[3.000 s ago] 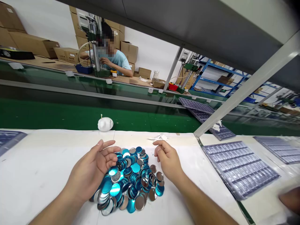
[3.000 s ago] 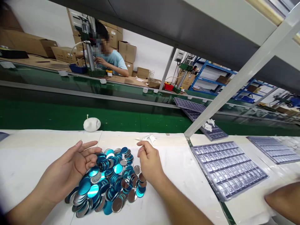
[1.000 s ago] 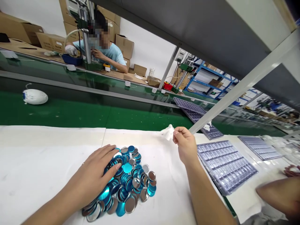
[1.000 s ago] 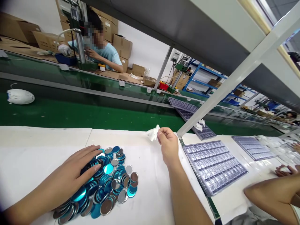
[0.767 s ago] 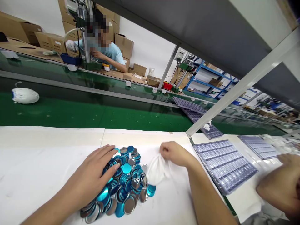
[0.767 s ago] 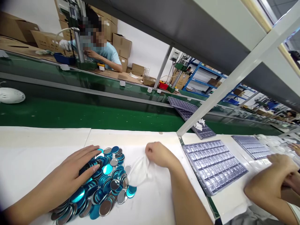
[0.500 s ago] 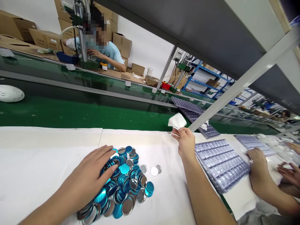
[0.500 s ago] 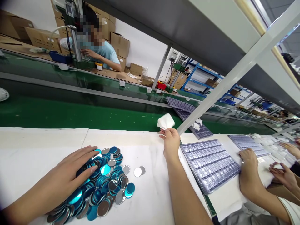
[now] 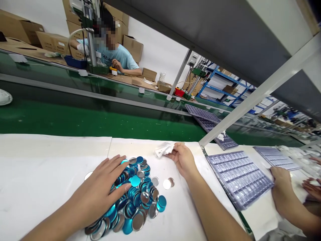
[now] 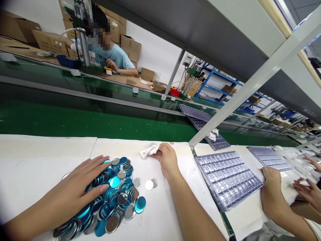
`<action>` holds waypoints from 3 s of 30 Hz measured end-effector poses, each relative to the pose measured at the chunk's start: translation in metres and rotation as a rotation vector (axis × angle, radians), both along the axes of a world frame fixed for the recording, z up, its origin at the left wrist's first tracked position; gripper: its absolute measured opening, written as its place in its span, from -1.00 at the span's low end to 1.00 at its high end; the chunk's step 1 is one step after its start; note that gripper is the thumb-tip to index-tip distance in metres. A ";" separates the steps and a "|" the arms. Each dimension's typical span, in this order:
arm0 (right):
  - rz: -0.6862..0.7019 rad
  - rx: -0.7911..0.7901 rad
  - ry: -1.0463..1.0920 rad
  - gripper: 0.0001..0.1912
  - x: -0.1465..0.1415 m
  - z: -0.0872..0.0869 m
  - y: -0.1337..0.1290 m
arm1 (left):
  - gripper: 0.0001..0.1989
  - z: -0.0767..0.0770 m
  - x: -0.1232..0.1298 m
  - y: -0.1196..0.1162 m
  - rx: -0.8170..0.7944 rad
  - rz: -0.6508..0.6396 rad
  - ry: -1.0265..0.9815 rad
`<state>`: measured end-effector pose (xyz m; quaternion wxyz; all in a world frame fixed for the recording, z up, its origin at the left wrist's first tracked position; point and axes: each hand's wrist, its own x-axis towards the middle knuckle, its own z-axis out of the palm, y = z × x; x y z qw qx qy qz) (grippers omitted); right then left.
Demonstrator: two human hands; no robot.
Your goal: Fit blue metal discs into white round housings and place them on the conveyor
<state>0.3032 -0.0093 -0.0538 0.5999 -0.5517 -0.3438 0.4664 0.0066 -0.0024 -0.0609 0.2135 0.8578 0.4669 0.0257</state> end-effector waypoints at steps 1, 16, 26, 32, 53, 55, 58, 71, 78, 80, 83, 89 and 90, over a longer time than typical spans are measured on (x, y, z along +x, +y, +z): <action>-0.015 0.009 -0.016 -0.84 0.001 0.001 -0.002 | -0.21 0.000 -0.001 -0.001 0.004 -0.008 -0.005; 0.156 -0.090 -0.180 -0.79 -0.040 0.032 0.092 | -0.41 -0.005 -0.003 0.001 0.149 0.009 -0.207; -0.031 0.055 -0.465 -0.88 0.019 0.016 0.005 | -0.21 -0.002 -0.019 0.014 0.171 0.204 -0.138; -0.044 -0.130 -0.819 -0.96 0.035 -0.005 -0.033 | -0.30 0.001 -0.017 0.012 0.093 0.054 -0.188; 0.709 0.167 -1.391 -0.81 -0.074 -0.004 0.105 | -0.43 0.004 -0.012 0.013 0.040 -0.007 -0.337; 0.713 0.168 -1.404 -0.82 -0.070 -0.005 0.101 | -0.47 0.003 -0.010 0.015 0.021 0.002 -0.365; 0.747 0.197 -1.408 -0.83 -0.079 -0.007 0.105 | -0.51 0.003 -0.008 0.018 0.006 0.024 -0.402; 0.720 0.154 -1.447 -0.80 -0.066 -0.005 0.107 | -0.47 0.001 -0.007 0.016 -0.066 0.050 -0.449; 0.597 0.129 -1.425 -0.79 -0.057 0.022 0.115 | -0.51 0.005 -0.004 0.016 -0.055 0.062 -0.485; 0.703 0.207 -1.383 -0.84 -0.096 0.019 0.123 | -0.52 0.006 -0.004 0.014 -0.049 0.067 -0.489; 0.877 0.307 -1.330 -0.89 -0.175 0.008 0.140 | -0.57 0.008 -0.005 0.013 -0.044 0.056 -0.495; 0.984 0.355 -1.287 -0.90 -0.246 0.002 0.172 | -0.61 0.008 -0.006 0.012 -0.086 0.040 -0.527; 0.994 0.347 -1.287 -0.90 -0.240 0.003 0.173 | -0.61 0.008 -0.006 0.012 -0.094 0.046 -0.535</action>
